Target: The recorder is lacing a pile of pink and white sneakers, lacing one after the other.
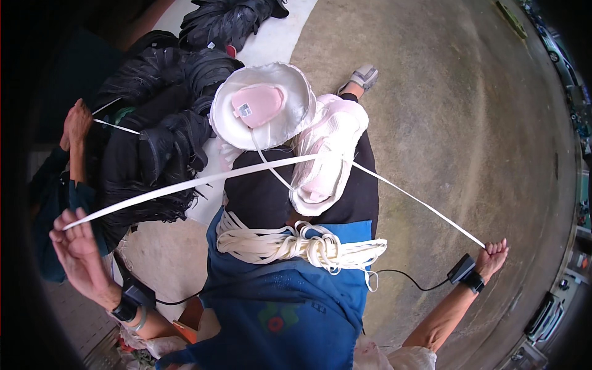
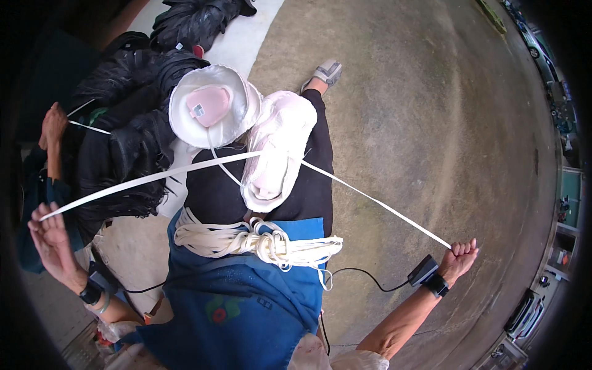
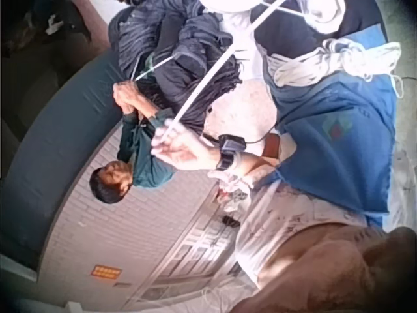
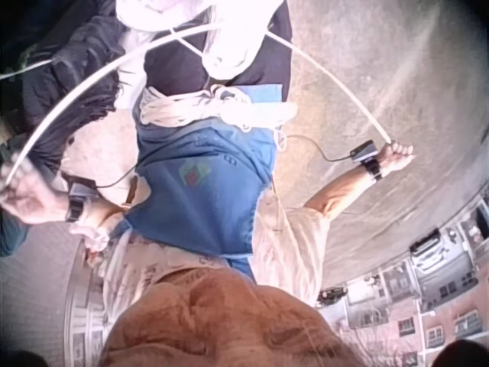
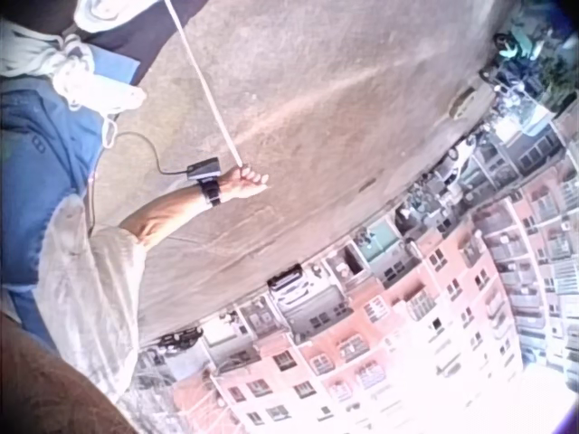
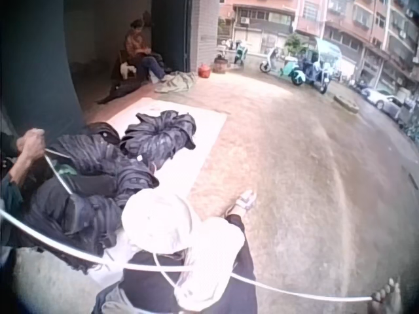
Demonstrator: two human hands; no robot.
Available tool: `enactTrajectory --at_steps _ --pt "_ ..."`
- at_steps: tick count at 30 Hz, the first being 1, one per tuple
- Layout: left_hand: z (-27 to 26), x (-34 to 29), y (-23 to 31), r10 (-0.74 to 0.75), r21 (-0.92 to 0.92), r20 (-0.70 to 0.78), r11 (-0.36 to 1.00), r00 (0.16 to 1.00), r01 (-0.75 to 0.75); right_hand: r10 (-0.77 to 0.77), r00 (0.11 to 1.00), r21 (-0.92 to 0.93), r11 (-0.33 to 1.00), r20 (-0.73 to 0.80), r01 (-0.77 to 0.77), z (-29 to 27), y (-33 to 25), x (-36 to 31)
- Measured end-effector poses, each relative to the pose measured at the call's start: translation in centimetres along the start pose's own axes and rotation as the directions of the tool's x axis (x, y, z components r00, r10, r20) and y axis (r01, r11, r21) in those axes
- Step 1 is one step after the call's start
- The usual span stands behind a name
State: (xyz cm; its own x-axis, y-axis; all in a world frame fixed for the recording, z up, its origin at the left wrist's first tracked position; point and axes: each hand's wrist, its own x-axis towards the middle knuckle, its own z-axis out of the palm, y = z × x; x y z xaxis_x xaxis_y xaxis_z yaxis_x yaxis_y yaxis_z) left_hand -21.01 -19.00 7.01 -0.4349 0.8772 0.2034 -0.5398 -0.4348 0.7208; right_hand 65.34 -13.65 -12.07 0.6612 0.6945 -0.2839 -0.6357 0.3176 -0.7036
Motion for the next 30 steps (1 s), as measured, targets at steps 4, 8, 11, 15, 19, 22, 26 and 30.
enactTrajectory --at_steps 4,8,11,15,19,22,26,30 --pt "6.6 -0.4 -2.1 0.145 0.023 -0.078 0.989 0.986 -0.144 -0.013 0.995 -0.259 0.965 0.104 0.040 4.7 2.2 -2.3" --pt "9.8 -1.3 -13.3 -0.155 0.466 -0.232 0.849 0.960 0.250 0.033 0.995 -0.689 0.723 0.098 0.044 16.2 14.0 -11.6" --pt "14.2 -1.4 -22.2 -0.455 0.873 -0.095 0.390 0.885 0.294 0.354 0.899 -0.899 0.428 0.259 0.090 18.6 19.8 -15.7" --pt "12.7 -1.5 -31.0 -0.519 0.907 0.422 0.256 0.744 -0.336 0.306 0.692 -0.757 0.250 0.653 0.604 21.3 25.4 -18.3" --pt "13.7 -1.5 -32.7 -0.701 0.974 0.228 0.171 0.675 -0.152 0.313 0.639 -0.701 0.150 0.702 0.697 21.0 26.5 -18.6" --pt "13.4 -1.0 -32.8 -0.691 0.973 0.210 0.218 0.692 -0.078 0.387 0.635 -0.717 0.109 0.669 0.688 21.4 25.9 -18.7" --pt "13.0 -0.6 -33.0 -0.667 0.960 0.247 0.268 0.703 -0.084 0.370 0.519 -0.619 0.243 0.770 0.747 21.1 25.8 -18.2" --pt "13.7 0.0 -32.1 -0.776 0.967 0.209 0.256 0.595 -0.005 0.885 0.454 -0.845 0.315 0.098 -0.433 23.2 23.2 -16.6"
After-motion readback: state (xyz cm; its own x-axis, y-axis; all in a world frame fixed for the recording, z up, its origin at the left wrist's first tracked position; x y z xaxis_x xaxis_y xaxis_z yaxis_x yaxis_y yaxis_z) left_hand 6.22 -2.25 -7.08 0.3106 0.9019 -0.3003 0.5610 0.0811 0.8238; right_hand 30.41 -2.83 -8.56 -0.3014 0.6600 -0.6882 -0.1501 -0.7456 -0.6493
